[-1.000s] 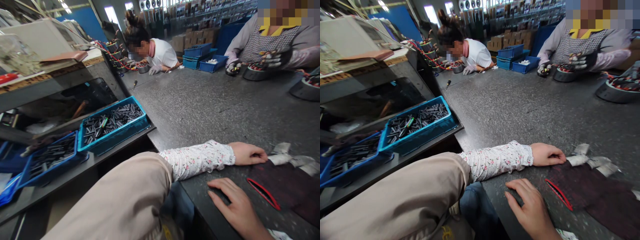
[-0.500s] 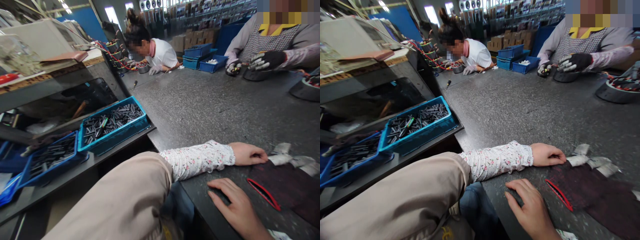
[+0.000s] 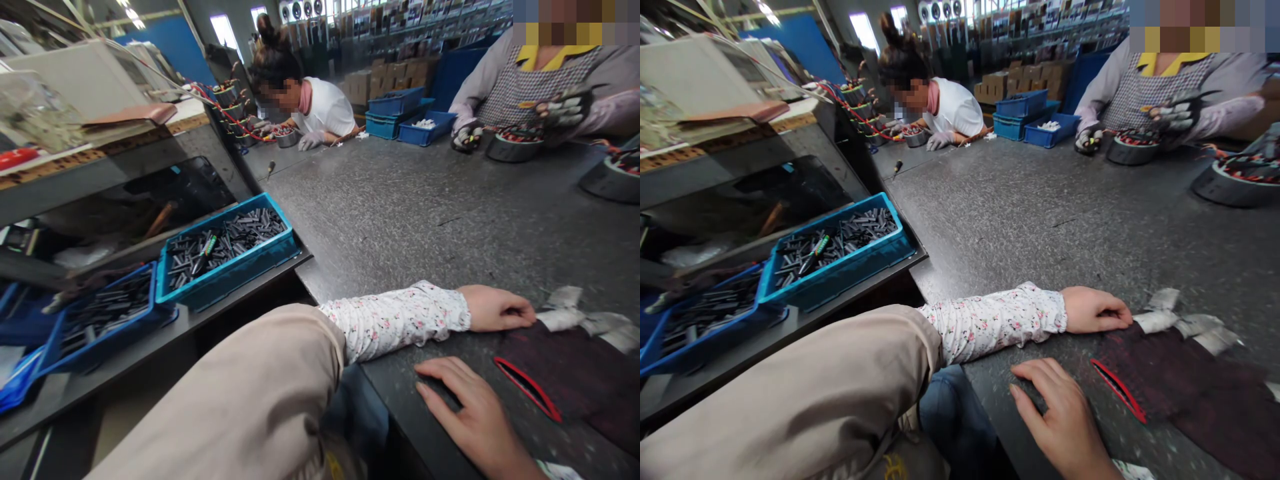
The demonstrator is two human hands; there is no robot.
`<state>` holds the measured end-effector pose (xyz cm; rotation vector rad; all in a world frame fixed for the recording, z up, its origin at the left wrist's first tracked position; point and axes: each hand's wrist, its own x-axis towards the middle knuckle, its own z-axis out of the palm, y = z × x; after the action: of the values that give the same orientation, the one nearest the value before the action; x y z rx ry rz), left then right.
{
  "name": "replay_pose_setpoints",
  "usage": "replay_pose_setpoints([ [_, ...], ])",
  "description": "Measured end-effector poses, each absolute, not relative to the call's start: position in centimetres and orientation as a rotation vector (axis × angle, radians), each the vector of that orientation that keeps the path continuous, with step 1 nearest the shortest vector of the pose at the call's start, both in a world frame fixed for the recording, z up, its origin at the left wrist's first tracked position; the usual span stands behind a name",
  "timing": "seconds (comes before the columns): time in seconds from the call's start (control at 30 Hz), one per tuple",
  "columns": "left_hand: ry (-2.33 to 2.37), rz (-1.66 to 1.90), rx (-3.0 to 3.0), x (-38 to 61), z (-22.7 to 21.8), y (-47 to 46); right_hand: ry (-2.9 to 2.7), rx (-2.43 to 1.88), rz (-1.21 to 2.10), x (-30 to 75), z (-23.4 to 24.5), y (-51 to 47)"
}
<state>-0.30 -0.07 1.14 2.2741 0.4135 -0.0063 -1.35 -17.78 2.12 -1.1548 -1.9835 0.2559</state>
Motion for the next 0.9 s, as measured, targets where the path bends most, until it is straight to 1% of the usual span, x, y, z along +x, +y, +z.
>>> replay_pose_setpoints([
  [0.9,0.393,0.028,2.252,0.07,0.33,0.17,-1.967,-1.155,0.287,-1.25,1.95,-17.83],
])
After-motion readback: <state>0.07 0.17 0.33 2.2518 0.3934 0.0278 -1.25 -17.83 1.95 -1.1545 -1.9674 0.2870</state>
